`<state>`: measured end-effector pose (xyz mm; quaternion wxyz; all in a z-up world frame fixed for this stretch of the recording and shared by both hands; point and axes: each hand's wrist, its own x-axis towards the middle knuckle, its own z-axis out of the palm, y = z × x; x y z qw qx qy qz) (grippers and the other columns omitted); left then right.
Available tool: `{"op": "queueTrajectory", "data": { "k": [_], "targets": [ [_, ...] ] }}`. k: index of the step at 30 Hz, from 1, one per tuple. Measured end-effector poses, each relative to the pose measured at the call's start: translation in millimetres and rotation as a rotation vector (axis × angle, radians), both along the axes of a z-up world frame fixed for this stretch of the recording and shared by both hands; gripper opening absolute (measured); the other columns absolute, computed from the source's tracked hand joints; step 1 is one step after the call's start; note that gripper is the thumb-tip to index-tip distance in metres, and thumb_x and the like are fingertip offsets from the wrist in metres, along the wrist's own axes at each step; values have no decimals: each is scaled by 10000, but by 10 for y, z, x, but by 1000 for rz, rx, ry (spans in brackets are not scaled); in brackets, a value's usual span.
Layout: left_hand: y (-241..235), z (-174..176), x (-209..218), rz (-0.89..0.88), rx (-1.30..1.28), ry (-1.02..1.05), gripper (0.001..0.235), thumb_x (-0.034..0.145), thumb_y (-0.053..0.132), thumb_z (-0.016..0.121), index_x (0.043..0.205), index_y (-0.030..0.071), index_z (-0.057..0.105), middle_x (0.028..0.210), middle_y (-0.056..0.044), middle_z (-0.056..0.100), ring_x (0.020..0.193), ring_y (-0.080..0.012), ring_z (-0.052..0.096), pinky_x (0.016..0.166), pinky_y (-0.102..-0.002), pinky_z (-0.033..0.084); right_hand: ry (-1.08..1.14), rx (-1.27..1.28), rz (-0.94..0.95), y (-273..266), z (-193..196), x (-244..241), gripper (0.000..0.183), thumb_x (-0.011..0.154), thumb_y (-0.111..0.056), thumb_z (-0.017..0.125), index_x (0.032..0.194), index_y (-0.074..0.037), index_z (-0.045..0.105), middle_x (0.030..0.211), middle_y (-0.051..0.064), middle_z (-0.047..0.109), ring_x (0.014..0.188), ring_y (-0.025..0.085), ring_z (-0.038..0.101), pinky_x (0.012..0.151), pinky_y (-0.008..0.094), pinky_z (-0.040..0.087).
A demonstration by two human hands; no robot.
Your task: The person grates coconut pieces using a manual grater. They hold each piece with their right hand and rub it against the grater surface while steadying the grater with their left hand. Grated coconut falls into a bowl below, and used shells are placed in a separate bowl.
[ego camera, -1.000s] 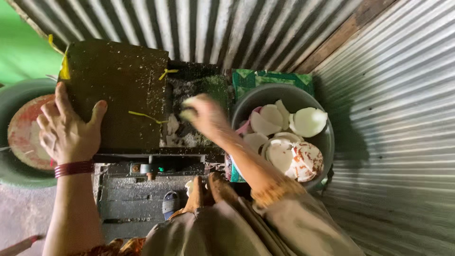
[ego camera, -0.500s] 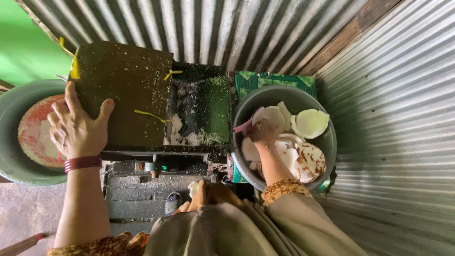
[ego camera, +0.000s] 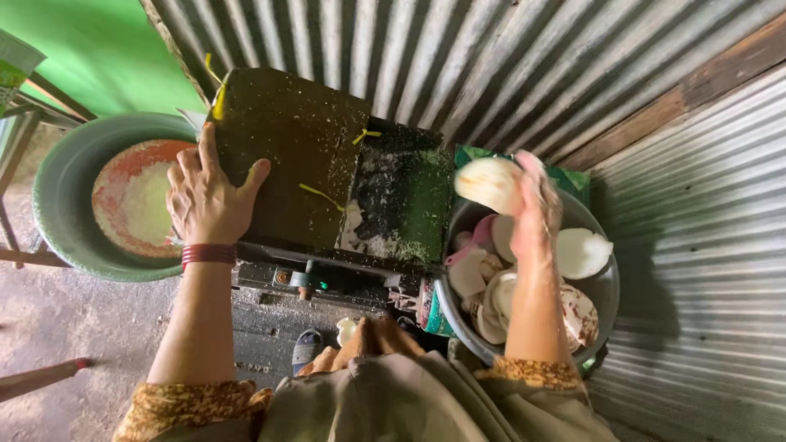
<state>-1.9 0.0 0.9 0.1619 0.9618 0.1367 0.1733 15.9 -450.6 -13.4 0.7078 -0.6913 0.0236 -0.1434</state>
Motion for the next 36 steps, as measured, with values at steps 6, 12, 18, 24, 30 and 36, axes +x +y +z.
{"op": "queueTrajectory", "data": {
  "k": [6,12,18,24,30,36],
  "targets": [
    [17,-13,9,-6,59,-50,887,926,676,716,1567,119,459,1256,-208,585,1139,-438,562,879,-558,487,124,-379,511,632,195,455,707,763,-160,721,1454,-151,572,1505,110,586,1289,246,628,1109,414,522],
    [13,9,21,4,-6,0,893,896,671,713,1569,140,462,1249,-200,577,1146,-422,564,897,-554,490,148,-1142,573,1423,-362,671,793,767,-389,832,1476,-159,561,1324,226,556,1149,363,589,970,512,535],
    [3,-19,2,13,24,14,895,922,670,715,1586,128,454,1243,-206,570,1140,-437,557,877,-565,485,141,-1501,632,1434,-447,776,762,882,-308,776,1514,-65,428,1390,246,499,1244,382,550,977,504,532],
    [-2,-7,16,12,64,9,914,917,671,711,1589,117,434,1263,-210,567,1117,-439,558,874,-566,483,252,-1459,672,1541,-301,976,450,893,-184,667,1313,-47,587,1318,224,565,1174,367,616,949,480,557],
    [3,-18,39,12,43,53,913,921,670,705,1605,134,425,1271,-214,564,1106,-438,562,875,-569,482,338,-1484,687,1631,-437,1078,265,875,-158,641,1086,-11,703,1184,238,650,1073,379,682,897,490,585],
    [6,-20,30,-2,75,13,911,926,659,715,1602,116,434,1267,-220,568,1075,-441,569,860,-564,483,-65,-1542,622,1590,-699,952,191,818,-175,692,929,-23,724,1019,188,697,1016,341,692,863,466,605]
  ]
}}
